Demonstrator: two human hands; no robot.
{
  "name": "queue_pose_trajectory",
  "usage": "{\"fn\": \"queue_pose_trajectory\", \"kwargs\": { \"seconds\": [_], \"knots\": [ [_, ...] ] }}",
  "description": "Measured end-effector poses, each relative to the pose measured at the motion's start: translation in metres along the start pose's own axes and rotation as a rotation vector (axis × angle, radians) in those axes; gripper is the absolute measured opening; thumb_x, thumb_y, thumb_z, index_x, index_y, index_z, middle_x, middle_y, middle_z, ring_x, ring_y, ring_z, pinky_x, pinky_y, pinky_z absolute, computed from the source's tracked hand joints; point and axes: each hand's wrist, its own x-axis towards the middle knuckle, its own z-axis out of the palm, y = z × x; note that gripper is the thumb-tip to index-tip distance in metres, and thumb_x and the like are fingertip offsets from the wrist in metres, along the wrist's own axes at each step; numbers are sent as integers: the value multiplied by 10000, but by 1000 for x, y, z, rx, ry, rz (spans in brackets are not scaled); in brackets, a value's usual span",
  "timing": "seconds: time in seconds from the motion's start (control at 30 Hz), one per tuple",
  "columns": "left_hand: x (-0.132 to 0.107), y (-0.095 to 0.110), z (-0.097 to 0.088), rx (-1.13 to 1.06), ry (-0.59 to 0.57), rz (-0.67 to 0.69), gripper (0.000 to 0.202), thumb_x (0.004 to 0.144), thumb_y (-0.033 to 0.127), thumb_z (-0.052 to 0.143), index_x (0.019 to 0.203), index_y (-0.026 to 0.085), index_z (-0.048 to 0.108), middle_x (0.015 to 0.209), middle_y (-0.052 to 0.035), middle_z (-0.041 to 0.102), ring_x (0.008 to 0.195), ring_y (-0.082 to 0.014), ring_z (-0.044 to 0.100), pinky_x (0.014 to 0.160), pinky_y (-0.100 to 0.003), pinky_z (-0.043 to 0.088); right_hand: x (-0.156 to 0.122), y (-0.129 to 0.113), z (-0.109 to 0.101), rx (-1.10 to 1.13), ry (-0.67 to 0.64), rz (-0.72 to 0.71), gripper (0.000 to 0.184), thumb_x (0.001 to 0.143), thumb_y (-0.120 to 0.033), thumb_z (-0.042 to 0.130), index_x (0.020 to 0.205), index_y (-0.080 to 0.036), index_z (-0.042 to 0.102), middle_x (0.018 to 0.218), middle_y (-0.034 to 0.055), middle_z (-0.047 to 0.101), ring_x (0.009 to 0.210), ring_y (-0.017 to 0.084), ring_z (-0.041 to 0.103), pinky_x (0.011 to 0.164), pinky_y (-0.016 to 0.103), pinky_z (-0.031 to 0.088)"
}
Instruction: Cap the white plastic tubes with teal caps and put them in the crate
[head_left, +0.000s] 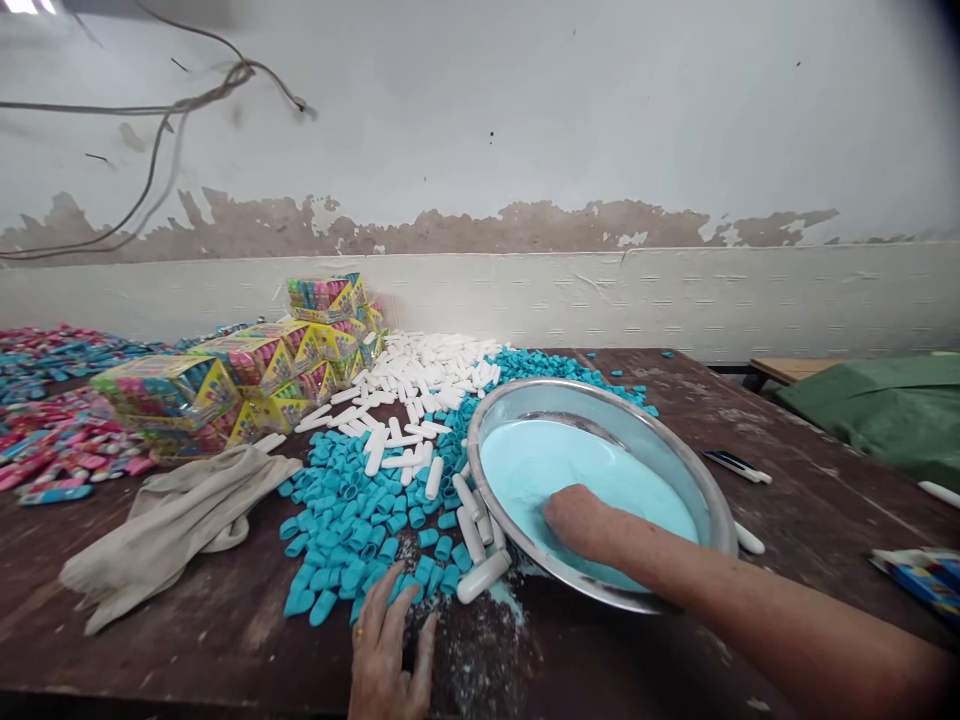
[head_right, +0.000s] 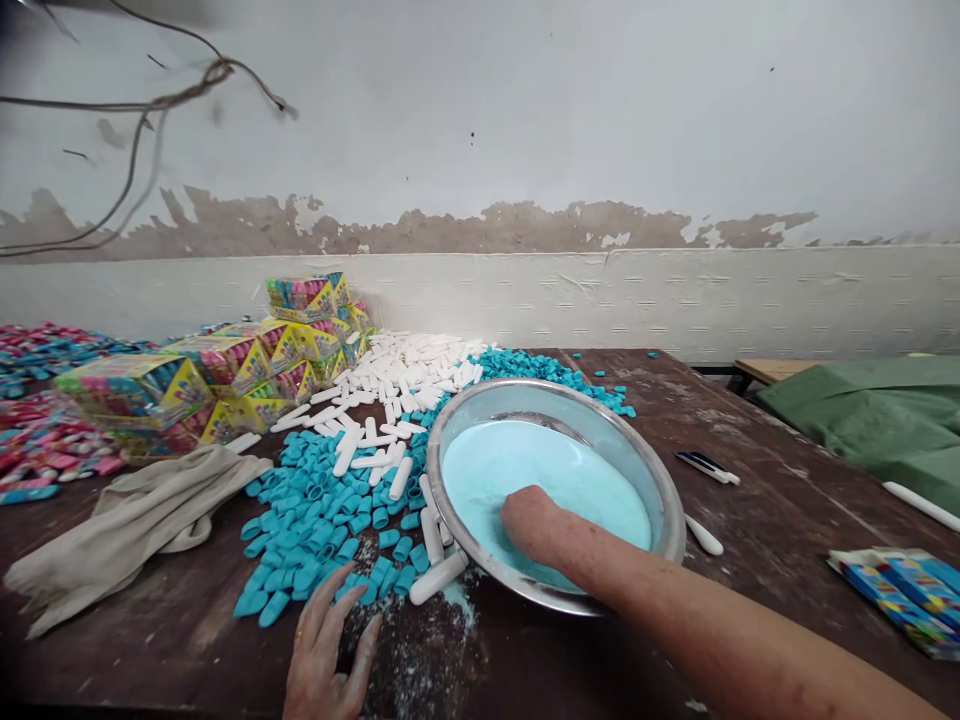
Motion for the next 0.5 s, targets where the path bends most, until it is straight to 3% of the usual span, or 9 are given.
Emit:
{"fn": "queue_pose_trajectory", "kwargs": {
  "seconds": [0.1,0.23,0.37,0.5],
  "knots": [
    [-1,-1,0,-6,1,9,279,822,193,526,1100,188,497,1221,-132,490,1153,-284,442,890,-423,400,5,0,-6,65,-113,-75,108,564,-53,580,576,-158,601,657,48,652,679,216,600,620,271,408],
    [12,10,-8,-49,-1,-8,260,831,196,515,1091,189,506,1182,-121,529,1120,-266,476,851,-385,425,-1,21,-21,204,-165,-117,77,590,-124,598,660,-150,617,625,-23,624,609,145,554,530,196,375],
    [66,54,-13,-153,-52,79,276,848,197,482,1124,203,492,1094,-92,592,1059,-240,519,851,-379,407,-18,38,-28,296,-58,-134,98,602,-98,542,663,-150,599,620,-29,606,620,138,549,539,190,367],
    [136,113,5,-165,-355,113,227,837,227,482,1055,208,543,1017,-74,627,985,-251,547,829,-411,387,-34,40,-30,342,85,-169,151,617,-63,482,664,-157,591,642,-14,626,638,140,568,583,198,384]
  ]
}}
